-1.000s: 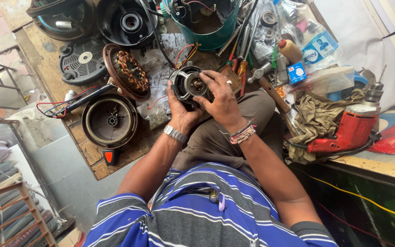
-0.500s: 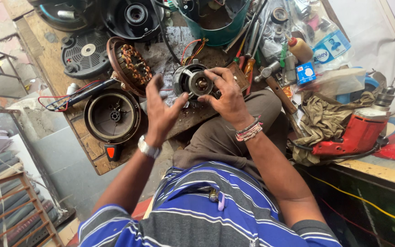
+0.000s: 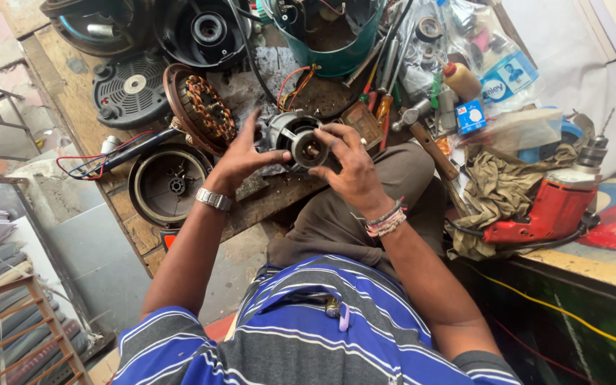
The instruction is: The person holds a small electric motor and repeatedly taps its casing and shaft with a hammer. The person rotates the motor to access different sides and continues striking it while seated on the floor.
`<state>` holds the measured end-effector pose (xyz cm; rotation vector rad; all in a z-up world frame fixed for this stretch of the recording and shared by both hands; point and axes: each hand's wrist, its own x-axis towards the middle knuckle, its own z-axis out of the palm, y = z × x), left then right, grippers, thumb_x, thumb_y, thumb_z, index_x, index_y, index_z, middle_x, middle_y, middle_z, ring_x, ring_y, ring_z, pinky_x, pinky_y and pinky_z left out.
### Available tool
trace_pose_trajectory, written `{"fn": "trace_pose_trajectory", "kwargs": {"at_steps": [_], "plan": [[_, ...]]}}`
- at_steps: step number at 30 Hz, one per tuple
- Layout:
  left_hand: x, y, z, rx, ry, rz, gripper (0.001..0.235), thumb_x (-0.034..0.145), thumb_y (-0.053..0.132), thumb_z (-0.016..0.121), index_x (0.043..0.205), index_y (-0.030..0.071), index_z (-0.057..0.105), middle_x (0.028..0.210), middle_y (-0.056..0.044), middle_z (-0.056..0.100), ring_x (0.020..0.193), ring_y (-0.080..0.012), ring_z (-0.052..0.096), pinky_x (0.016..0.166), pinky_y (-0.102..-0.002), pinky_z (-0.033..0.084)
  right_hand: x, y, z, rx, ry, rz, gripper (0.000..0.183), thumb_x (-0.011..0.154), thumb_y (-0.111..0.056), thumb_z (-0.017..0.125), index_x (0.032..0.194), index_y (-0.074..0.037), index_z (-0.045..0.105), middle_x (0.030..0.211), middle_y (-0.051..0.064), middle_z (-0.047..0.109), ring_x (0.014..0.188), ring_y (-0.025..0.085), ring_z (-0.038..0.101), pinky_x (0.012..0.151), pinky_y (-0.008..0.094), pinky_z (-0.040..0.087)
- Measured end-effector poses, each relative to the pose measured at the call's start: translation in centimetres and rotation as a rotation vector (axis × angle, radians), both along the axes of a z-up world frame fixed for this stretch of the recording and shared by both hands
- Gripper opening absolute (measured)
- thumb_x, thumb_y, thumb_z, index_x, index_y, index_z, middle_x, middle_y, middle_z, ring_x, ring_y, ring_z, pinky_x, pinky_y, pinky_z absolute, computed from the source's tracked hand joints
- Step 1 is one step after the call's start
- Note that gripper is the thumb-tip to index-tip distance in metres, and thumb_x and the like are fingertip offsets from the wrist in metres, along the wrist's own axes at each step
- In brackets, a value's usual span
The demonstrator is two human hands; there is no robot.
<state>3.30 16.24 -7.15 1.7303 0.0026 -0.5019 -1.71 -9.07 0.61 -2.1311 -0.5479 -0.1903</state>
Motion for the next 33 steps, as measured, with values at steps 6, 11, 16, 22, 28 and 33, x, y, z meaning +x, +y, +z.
{"fn": "trace_pose_trajectory", "kwargs": {"at_steps": [6,11,16,22,28,33], "plan": [[-0.5,-0.8,-0.1,-0.066,-0.130,-0.143,0.140,0.062,0.040,0.095,0.164,0.001,0.008,0.164,-0.027,0.033,0.155,-0.0334,0.032,0.125,-0.039,0.024,-1.4,-1.2,-1.7,0.037,0.073,-0.011,0.071,0.072,-0.007,0.092,0.133,-0.007,0.056,0.150,0.020,0.050,0.137,0.036,0.054,0.111,0.041,0.049],[-2.1,-2.6,0.7,0.008,-0.246,-0.059,0.134,0.055,0.036,0.093,0.162,0.004,0.019,0.158,-0.025,0.041,0.148,-0.0334,0.041,0.125,-0.041,0.030,-2.8,-2.3,-3.9,0.145,0.148,0.021,0.068,0.074,0.000,0.089,0.130,-0.008,0.053,0.153,0.019,0.050,0.137,0.036,0.057,0.109,0.039,0.054],[-1.1,-2.6,0.6,0.143,-0.534,-0.013,0.135,0.057,0.037,0.093,0.163,0.006,0.016,0.150,-0.024,0.045,0.140,-0.0373,0.048,0.121,-0.047,0.041,-2.6,-1.3,-6.9,0.128,0.031,-0.008,0.065,0.077,0.003,0.087,0.130,-0.009,0.052,0.156,0.020,0.048,0.138,0.036,0.055,0.109,0.039,0.053],[0.4,-1.2,0.1,0.466,-0.749,-0.114,0.143,0.048,0.041,0.097,0.160,0.007,0.015,0.151,-0.031,0.033,0.138,-0.0487,0.041,0.116,-0.052,0.038,-1.0,-0.4,-8.3,-0.070,0.004,0.102,0.076,0.068,0.005,0.080,0.137,-0.006,0.050,0.154,0.029,0.042,0.141,0.043,0.046,0.113,0.044,0.046],[-0.3,-0.9,-0.9,0.515,-0.731,-0.165,0.144,0.053,0.039,0.097,0.164,0.006,0.011,0.159,-0.028,0.028,0.144,-0.0477,0.035,0.121,-0.052,0.035,0.9,-6.9,-7.9,-0.153,0.066,-0.468,0.056,0.087,-0.017,0.086,0.133,-0.005,0.058,0.126,0.015,0.063,0.115,0.035,0.060,0.096,0.043,0.051],[-0.2,-0.8,-0.6,0.509,-0.755,-0.180,0.146,0.050,0.039,0.097,0.162,0.006,0.010,0.158,-0.028,0.029,0.144,-0.0473,0.035,0.121,-0.052,0.033,2.8,-8.8,-8.0,-0.388,0.011,-0.517,0.040,0.083,-0.014,0.086,0.117,-0.006,0.068,0.111,0.012,0.065,0.106,0.036,0.059,0.094,0.047,0.048]]}}
